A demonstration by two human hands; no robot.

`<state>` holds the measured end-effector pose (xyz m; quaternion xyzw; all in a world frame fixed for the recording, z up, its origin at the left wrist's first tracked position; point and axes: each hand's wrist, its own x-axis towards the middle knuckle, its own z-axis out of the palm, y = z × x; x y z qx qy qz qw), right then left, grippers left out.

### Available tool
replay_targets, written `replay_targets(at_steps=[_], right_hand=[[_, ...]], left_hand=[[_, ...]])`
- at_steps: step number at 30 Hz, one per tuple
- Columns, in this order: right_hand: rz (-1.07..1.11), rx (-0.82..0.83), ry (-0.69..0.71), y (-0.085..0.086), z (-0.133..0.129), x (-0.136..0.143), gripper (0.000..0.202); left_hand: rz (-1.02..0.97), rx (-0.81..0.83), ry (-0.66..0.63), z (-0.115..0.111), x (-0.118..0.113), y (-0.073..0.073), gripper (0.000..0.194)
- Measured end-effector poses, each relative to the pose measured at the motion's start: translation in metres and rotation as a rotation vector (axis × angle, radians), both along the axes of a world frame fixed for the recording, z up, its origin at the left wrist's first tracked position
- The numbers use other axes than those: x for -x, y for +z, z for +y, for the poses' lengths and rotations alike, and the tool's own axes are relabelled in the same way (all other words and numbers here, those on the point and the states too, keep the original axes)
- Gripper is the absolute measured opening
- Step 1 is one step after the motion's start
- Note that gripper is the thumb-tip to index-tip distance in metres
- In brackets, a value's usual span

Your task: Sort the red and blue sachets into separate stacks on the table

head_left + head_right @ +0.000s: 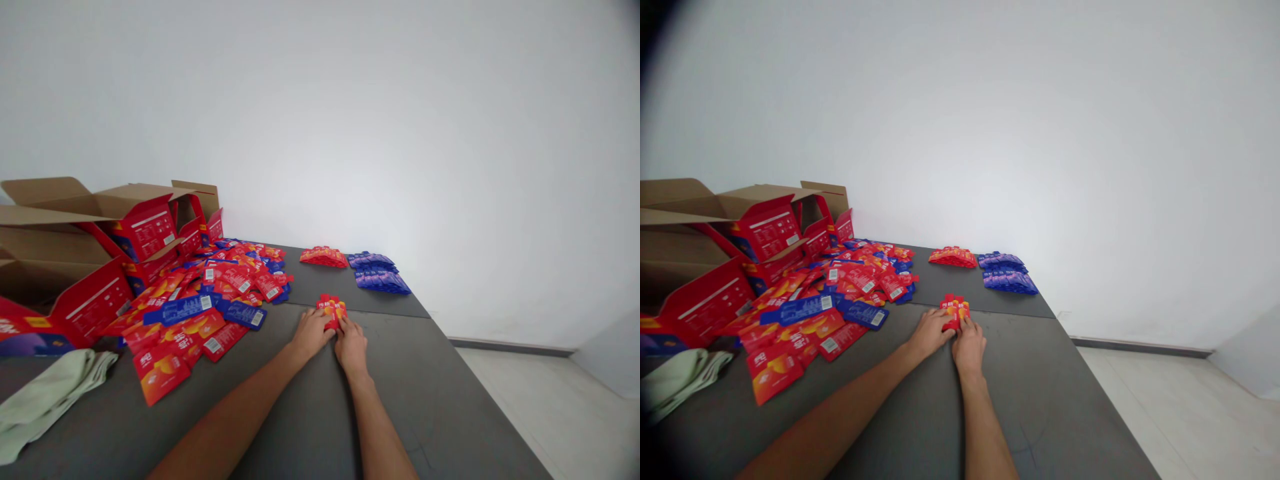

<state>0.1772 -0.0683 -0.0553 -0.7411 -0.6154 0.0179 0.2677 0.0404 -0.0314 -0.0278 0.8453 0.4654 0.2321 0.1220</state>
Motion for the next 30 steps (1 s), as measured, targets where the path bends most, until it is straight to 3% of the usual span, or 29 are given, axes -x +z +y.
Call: replay_targets(at_steps=[7, 13, 19, 25, 30], right_hand=[[-0.034, 0.038, -0.116, -0.003, 0.001, -0.003, 0.045], [-0.064, -0.045, -0.115, 0.004, -0.001, 0.008, 0.053], [-0.045, -0.154, 0.06, 0.007, 0.011, 0.046, 0.046], [-0.01, -0.136, 0.302, 0.008, 0.054, 0.1, 0.042], [0.017, -0.042, 0.213, 0.019, 0.096, 0.147, 0.038]], left_hand=[[0.02, -0.032, 0.044, -0.005, -0.024, 0.0, 0.027], [0.001, -0.027, 0.039, -0.012, -0.016, 0.003, 0.037], [0.034, -0.059, 0.125, -0.004, 0.026, 0.007, 0.041], [-0.009, -0.052, 0.284, 0.022, 0.086, 0.006, 0.04], [-0.278, -0.018, 0.372, 0.041, 0.129, 0.001, 0.048]])
